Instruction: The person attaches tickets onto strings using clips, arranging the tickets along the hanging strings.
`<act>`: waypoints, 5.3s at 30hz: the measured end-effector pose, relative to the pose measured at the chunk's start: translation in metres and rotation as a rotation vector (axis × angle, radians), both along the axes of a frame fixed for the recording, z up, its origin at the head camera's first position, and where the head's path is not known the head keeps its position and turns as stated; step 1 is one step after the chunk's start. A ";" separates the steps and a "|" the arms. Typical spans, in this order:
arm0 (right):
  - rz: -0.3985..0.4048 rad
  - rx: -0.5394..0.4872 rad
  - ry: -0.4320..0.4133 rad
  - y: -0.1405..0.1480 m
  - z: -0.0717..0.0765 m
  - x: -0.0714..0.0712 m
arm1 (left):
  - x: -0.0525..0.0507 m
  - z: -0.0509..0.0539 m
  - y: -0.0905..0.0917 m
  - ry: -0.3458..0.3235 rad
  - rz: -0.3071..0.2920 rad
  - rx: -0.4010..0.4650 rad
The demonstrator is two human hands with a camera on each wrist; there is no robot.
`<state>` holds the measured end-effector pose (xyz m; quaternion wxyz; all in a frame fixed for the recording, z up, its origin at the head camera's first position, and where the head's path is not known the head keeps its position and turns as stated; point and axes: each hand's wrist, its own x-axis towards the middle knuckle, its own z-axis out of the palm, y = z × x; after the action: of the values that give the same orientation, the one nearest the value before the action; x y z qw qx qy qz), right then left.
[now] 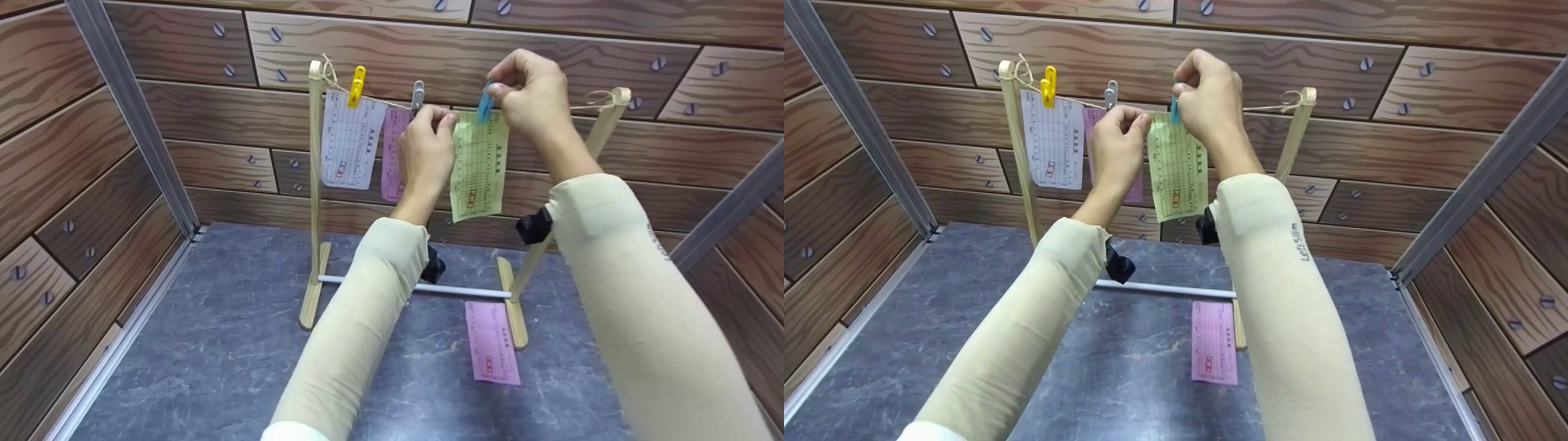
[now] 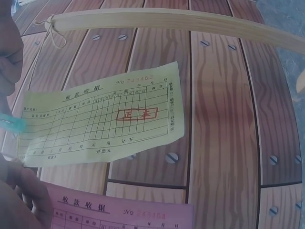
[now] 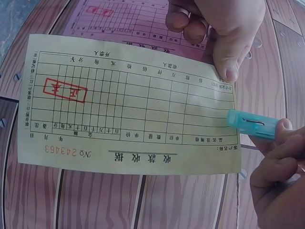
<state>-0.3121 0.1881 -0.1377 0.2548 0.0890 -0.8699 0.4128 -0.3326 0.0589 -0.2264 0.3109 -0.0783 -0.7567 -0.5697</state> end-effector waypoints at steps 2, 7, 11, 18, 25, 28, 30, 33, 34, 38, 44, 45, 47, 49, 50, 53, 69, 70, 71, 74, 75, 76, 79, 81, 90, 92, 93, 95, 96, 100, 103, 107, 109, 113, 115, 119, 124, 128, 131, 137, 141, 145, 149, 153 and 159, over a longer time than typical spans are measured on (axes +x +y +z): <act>0.000 0.020 -0.010 0.000 0.000 0.000 | 0.000 0.000 0.000 -0.004 0.002 0.000; -0.005 0.051 -0.044 0.000 0.000 0.001 | 0.001 0.001 0.001 -0.029 0.008 -0.012; 0.001 0.061 -0.065 0.000 -0.002 0.000 | 0.001 0.001 0.001 -0.028 0.003 -0.012; 0.053 0.060 -0.143 0.003 -0.003 0.002 | 0.001 0.000 -0.001 -0.022 -0.001 -0.011; 0.094 0.080 -0.265 0.005 0.000 0.007 | 0.000 -0.002 -0.001 -0.012 -0.012 -0.005; 0.115 0.061 -0.283 0.006 0.001 0.010 | 0.000 -0.004 -0.001 -0.004 -0.010 -0.005; 0.121 0.043 -0.284 0.007 0.003 0.013 | 0.001 -0.005 0.000 0.003 -0.005 -0.004; 0.114 0.013 -0.263 0.010 0.004 0.018 | 0.002 -0.009 0.000 -0.004 0.004 0.005; 0.111 -0.001 -0.251 0.012 0.004 0.019 | 0.002 -0.011 0.000 -0.004 0.004 0.015; 0.109 -0.076 -0.215 0.020 0.002 0.027 | 0.003 -0.025 -0.001 -0.014 0.006 0.040; 0.116 -0.149 -0.177 0.037 -0.007 0.043 | 0.005 -0.060 -0.006 -0.062 0.036 0.046; 0.114 -0.147 -0.163 0.039 -0.009 0.046 | 0.005 -0.067 -0.007 -0.073 0.038 0.048; 0.112 -0.142 -0.137 0.044 -0.014 0.051 | 0.006 -0.080 -0.009 -0.097 0.028 0.060; 0.110 -0.143 -0.115 0.049 -0.019 0.057 | 0.007 -0.092 -0.011 -0.115 0.019 0.068; 0.109 -0.140 -0.101 0.051 -0.022 0.060 | 0.008 -0.098 -0.012 -0.121 0.018 0.069; 0.103 -0.134 -0.076 0.060 -0.030 0.069 | 0.010 -0.114 -0.015 -0.109 0.008 0.073; 0.022 -0.090 0.047 0.136 -0.105 0.123 | 0.026 -0.187 -0.035 -0.063 -0.062 0.071; 0.007 -0.090 0.044 0.144 -0.114 0.127 | 0.027 -0.193 -0.037 -0.074 -0.058 0.063; -0.009 -0.091 0.027 0.152 -0.124 0.130 | 0.029 -0.198 -0.039 -0.089 -0.056 0.056; -0.061 -0.110 -0.026 0.175 -0.159 0.138 | 0.035 -0.217 -0.041 -0.130 -0.069 0.051; -0.076 -0.122 -0.046 0.182 -0.171 0.141 | 0.037 -0.223 -0.041 -0.152 -0.082 0.051; -0.089 -0.138 -0.067 0.189 -0.183 0.143 | 0.038 -0.229 -0.041 -0.171 -0.099 0.048; -0.127 -0.185 -0.120 0.208 -0.217 0.149 | 0.043 -0.245 -0.037 -0.234 -0.154 0.026; -0.143 -0.213 -0.158 0.219 -0.238 0.152 | 0.045 -0.254 -0.033 -0.259 -0.187 -0.002; -0.309 -0.264 -0.362 0.268 -0.325 0.152 | 0.049 -0.285 -0.004 -0.310 -0.306 -0.007; -0.368 -0.205 -0.418 0.276 -0.341 0.152 | 0.050 -0.294 0.002 -0.311 -0.326 -0.030; -0.398 -0.177 -0.444 0.279 -0.347 0.152 | 0.051 -0.298 0.005 -0.306 -0.336 -0.051; -0.429 -0.166 -0.522 0.285 -0.359 0.153 | 0.052 -0.306 0.011 -0.307 -0.347 -0.101; -0.432 -0.176 -0.563 0.288 -0.364 0.154 | 0.052 -0.309 0.014 -0.302 -0.350 -0.123; -0.388 -0.248 -0.704 0.297 -0.375 0.153 | 0.050 -0.317 0.030 -0.263 -0.331 -0.193; -0.381 -0.247 -0.750 0.298 -0.379 0.150 | 0.049 -0.319 0.043 -0.246 -0.303 -0.249; -0.409 -0.176 -0.765 0.294 -0.383 0.143 | 0.048 -0.322 0.055 -0.263 -0.246 -0.339; -0.416 -0.134 -0.767 0.292 -0.384 0.139 | 0.046 -0.322 0.059 -0.266 -0.206 -0.377; -0.448 -0.072 -0.760 0.289 -0.384 0.135 | 0.044 -0.323 0.065 -0.269 -0.128 -0.463; -0.456 -0.055 -0.760 0.288 -0.384 0.135 | 0.043 -0.323 0.069 -0.264 -0.088 -0.493; -0.451 -0.063 -0.761 0.285 -0.383 0.134 | 0.043 -0.323 0.075 -0.257 0.009 -0.516; -0.427 -0.037 -0.758 0.282 -0.385 0.135 | 0.044 -0.328 0.078 -0.228 0.117 -0.550; -0.430 -0.006 -0.758 0.282 -0.384 0.136 | 0.043 -0.331 0.079 -0.194 0.139 -0.560; -0.439 0.011 -0.726 0.281 -0.384 0.137 | 0.043 -0.331 0.079 -0.177 0.130 -0.554; -0.444 0.062 -0.673 0.281 -0.385 0.139 | 0.044 -0.330 0.078 -0.169 0.077 -0.496; -0.450 0.088 -0.665 0.284 -0.385 0.142 | 0.044 -0.332 0.078 -0.178 0.015 -0.444; -0.450 0.102 -0.660 0.284 -0.385 0.144 | 0.045 -0.332 0.075 -0.192 -0.030 -0.411; -0.448 0.106 -0.657 0.283 -0.385 0.144 | 0.047 -0.331 0.071 -0.190 -0.064 -0.387; -0.434 0.096 -0.658 0.283 -0.385 0.146 | 0.047 -0.329 0.069 -0.210 -0.102 -0.366; -0.431 0.086 -0.664 0.282 -0.383 0.147 | 0.047 -0.328 0.067 -0.219 -0.138 -0.332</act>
<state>-0.1649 0.4701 -0.5208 0.0367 -0.2235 -0.9202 0.3193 -0.2861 0.1262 -0.5542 0.1699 -0.1179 -0.8622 -0.4625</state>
